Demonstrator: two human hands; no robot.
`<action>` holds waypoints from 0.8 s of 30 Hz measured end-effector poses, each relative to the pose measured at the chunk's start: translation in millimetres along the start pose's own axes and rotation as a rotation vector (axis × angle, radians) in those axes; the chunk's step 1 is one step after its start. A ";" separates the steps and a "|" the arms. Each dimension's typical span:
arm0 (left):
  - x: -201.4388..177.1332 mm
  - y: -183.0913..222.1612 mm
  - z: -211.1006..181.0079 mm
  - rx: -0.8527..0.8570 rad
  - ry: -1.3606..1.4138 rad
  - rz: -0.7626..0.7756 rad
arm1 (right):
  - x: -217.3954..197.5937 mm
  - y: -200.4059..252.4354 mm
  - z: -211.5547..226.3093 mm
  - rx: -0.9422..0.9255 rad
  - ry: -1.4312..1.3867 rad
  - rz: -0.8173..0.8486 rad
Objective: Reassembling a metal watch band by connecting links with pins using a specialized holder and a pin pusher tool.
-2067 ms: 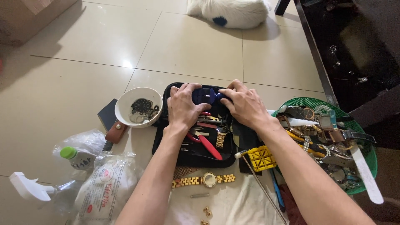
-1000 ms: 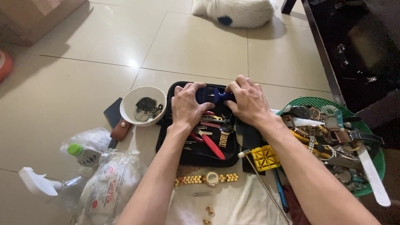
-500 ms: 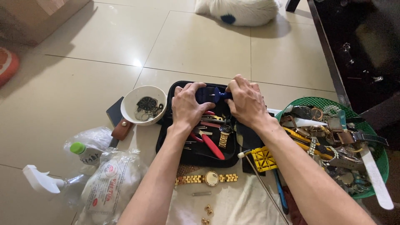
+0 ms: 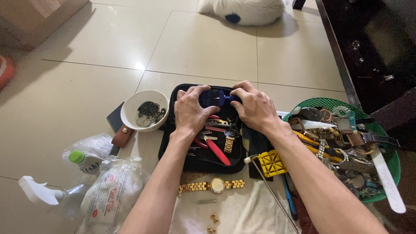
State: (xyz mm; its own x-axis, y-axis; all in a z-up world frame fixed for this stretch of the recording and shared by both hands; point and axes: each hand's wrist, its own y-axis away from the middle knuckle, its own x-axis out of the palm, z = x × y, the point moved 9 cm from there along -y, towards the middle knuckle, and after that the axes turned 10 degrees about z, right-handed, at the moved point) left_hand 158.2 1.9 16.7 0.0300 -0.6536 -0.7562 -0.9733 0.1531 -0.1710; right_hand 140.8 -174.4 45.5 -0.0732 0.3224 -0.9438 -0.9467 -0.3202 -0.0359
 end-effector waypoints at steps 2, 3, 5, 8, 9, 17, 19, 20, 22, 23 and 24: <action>0.3 0.7 -0.2 -0.006 0.001 0.003 | 3.2 -1.3 -3.5 0.000 0.000 -0.008; 0.4 0.6 0.0 -0.012 0.004 0.005 | 4.4 -2.1 -5.2 -0.001 0.002 -0.016; 0.2 0.8 -1.3 -0.010 0.007 0.009 | 1.8 -0.8 -1.2 0.010 -0.006 -0.041; 0.0 0.5 0.4 -0.009 0.009 0.008 | 1.1 -3.7 -3.3 0.017 -0.034 -0.048; 1.1 -0.4 0.9 -0.006 0.008 0.008 | 2.7 -5.1 -6.6 0.020 -0.054 -0.032; 2.8 -1.2 3.1 -0.016 -0.003 0.017 | 6.6 -1.5 -2.2 0.014 -0.053 0.043; 2.6 -1.9 2.1 -0.013 0.001 0.017 | 6.0 -3.9 -5.2 0.022 -0.017 0.010; 2.3 -1.2 1.2 -0.013 -0.003 0.019 | 5.9 -5.6 -5.1 0.007 0.039 -0.011; 2.1 -1.2 0.3 -0.011 -0.008 0.021 | 10.0 -9.0 -6.5 -0.008 0.094 -0.033; 2.0 -1.7 -0.2 -0.002 0.006 0.019 | 11.9 -10.2 -7.7 -0.011 0.087 -0.059; 1.8 -0.4 0.8 0.002 0.020 0.014 | 15.4 -11.3 -7.8 -0.019 0.079 -0.082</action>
State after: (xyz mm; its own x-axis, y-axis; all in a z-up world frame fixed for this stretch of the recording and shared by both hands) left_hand 158.7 1.2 14.9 0.0115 -0.6657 -0.7461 -0.9731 0.1642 -0.1615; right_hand 152.8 -172.8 28.8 0.0302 0.2770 -0.9604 -0.9425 -0.3122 -0.1197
